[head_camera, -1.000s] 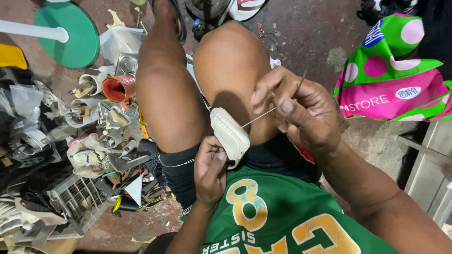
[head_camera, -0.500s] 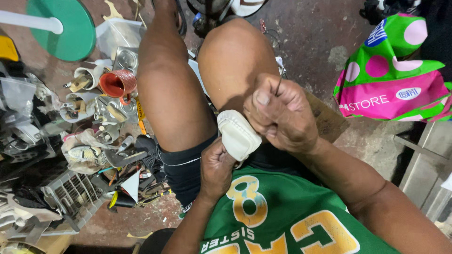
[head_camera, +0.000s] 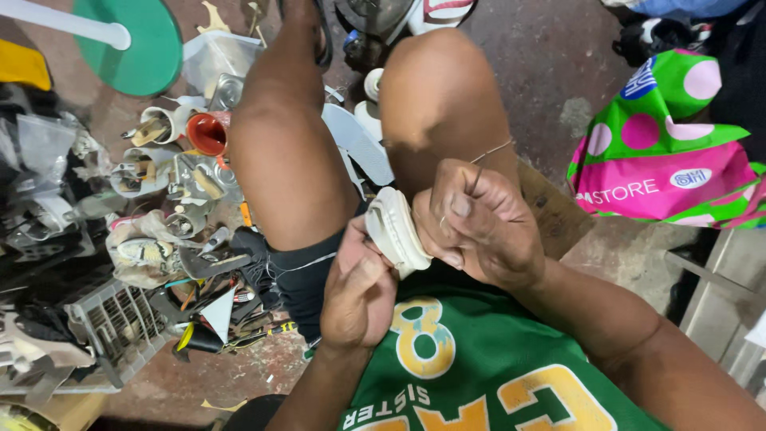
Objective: The person stitches a white shoe by hand using a needle and thread, pulling the thread through the sole and upper fabric while holding the shoe in their lap.
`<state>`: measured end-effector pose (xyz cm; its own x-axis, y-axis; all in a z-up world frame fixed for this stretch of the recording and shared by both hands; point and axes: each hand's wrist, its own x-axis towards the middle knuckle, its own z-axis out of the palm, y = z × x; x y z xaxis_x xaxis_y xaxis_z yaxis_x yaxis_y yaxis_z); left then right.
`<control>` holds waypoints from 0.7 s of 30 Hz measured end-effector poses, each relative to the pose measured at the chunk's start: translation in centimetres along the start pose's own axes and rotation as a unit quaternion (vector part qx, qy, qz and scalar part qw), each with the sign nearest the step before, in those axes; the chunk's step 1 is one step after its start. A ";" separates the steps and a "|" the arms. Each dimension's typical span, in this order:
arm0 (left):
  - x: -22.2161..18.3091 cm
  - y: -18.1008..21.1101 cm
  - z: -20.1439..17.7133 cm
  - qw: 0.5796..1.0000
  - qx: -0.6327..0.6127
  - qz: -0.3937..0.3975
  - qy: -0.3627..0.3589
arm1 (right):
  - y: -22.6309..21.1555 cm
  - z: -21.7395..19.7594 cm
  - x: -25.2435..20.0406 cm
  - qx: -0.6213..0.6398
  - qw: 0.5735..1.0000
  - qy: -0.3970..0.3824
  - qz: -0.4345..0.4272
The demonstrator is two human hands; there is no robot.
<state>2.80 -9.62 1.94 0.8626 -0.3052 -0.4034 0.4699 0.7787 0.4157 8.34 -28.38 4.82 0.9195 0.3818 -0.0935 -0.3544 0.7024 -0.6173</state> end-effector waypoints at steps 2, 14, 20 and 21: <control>0.0 0.2 0.5 0.998 0.050 0.045 0.017 | 0.1 0.3 -0.1 -0.005 1.000 0.000 -0.020; 1.8 2.8 0.8 0.996 0.085 0.019 0.008 | -0.6 2.5 0.1 -0.108 0.994 0.014 -0.004; 2.1 3.4 -0.5 1.000 -0.015 0.000 -0.004 | -4.8 1.2 -0.5 -0.611 0.789 0.063 -0.011; 2.2 3.4 -0.6 1.000 -0.014 0.006 -0.011 | -4.9 1.2 -0.8 -0.609 0.791 0.056 -0.003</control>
<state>6.20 -7.33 1.97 0.8724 -0.3075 -0.3799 0.4542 0.7971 0.3980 9.12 -31.36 8.87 0.9544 0.2763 -0.1134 0.0148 -0.4229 -0.9060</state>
